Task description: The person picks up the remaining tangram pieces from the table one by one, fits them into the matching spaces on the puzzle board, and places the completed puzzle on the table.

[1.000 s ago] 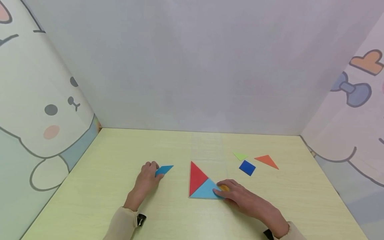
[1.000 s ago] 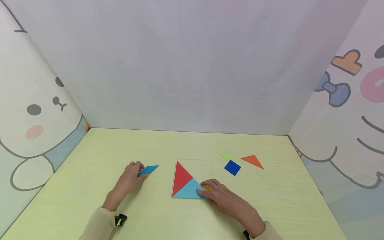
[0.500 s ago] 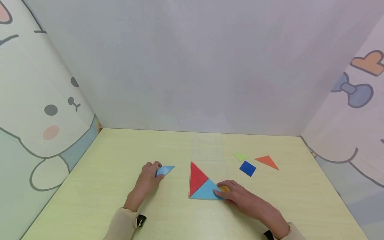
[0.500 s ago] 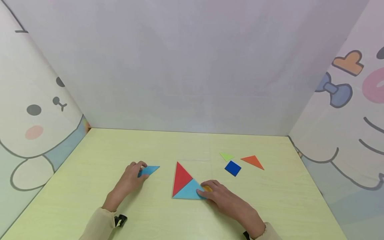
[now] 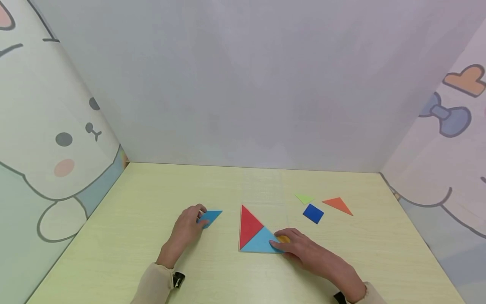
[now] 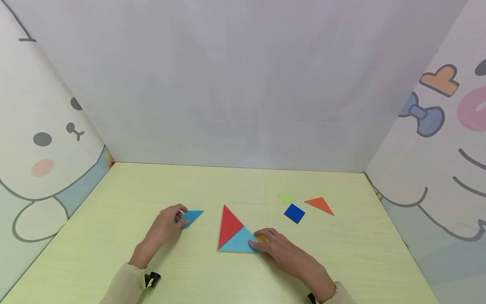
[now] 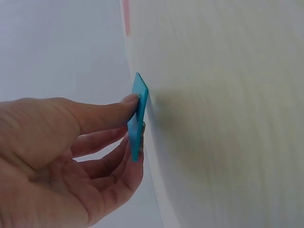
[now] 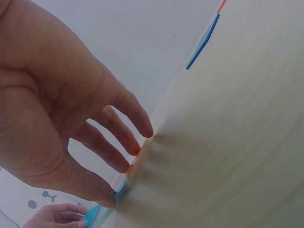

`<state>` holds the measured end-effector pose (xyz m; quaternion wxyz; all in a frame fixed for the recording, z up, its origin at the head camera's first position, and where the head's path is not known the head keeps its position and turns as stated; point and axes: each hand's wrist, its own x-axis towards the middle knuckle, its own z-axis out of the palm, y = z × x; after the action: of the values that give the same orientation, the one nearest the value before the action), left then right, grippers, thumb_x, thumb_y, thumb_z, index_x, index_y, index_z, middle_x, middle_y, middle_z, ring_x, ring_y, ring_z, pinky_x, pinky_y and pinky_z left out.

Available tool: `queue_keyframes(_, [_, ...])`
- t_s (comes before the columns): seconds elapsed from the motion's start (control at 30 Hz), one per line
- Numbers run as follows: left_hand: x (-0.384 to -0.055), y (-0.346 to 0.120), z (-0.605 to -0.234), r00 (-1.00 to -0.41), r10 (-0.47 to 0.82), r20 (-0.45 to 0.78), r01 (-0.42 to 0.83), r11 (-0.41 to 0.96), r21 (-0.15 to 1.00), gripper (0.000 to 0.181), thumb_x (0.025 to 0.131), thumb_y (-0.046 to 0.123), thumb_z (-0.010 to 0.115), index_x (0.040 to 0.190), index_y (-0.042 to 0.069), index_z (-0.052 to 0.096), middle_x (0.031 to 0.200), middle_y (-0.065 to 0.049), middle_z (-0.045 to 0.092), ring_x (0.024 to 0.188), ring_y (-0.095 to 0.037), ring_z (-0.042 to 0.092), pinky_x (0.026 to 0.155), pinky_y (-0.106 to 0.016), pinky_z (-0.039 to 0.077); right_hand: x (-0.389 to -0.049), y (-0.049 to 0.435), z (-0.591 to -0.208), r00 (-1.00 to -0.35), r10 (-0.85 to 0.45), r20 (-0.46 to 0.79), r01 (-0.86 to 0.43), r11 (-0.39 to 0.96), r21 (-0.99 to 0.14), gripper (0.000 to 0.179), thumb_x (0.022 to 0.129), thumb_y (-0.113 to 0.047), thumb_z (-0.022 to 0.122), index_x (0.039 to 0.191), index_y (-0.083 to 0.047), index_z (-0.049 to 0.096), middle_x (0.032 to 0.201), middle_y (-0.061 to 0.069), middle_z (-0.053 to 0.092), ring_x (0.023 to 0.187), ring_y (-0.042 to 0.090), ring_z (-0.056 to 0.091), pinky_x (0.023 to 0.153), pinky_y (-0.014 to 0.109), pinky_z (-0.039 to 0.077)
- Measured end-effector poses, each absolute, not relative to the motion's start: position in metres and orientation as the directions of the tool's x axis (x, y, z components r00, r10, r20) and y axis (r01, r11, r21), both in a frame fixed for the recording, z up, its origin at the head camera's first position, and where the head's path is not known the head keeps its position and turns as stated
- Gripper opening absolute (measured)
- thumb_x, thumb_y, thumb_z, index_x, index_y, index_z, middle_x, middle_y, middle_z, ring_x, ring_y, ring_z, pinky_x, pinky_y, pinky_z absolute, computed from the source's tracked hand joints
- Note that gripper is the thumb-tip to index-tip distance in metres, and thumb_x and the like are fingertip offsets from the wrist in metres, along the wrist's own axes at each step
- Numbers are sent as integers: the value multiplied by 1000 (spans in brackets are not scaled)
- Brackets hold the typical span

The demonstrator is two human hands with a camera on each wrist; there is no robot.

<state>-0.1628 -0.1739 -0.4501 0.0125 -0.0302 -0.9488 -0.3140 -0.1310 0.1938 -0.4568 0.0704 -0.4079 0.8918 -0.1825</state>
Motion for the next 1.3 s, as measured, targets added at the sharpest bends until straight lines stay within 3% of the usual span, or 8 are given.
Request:
queue_keyframes(0.37, [-165,-169,-450,-991,57,117,117,787,605,18,90,-1,76,107,0,70,81,-3,60,73,-16,53,65,-31,46,-130,195,-456,-653,-758,14,-707,603,-369,51,99,-4,65,148,-16,57,144,9,52,131,28,48,101,38,54])
queue_keyframes(0.73, [-167,-160,-450,-989,69,132,136,778,613,17,90,2,77,106,2,72,82,-3,63,74,-16,56,66,-31,49,-130,194,-454,-672,-741,0,-683,619,-388,48,102,-8,63,148,-17,57,144,9,53,131,28,48,101,38,54])
queue_keyframes(1.3, [-174,-144,-447,-976,106,191,202,772,602,15,90,4,78,104,6,73,84,-2,67,74,-16,61,69,-33,54,-130,195,-454,-628,-777,43,-744,583,-327,50,99,-3,66,146,-16,59,143,11,53,130,30,50,101,38,54])
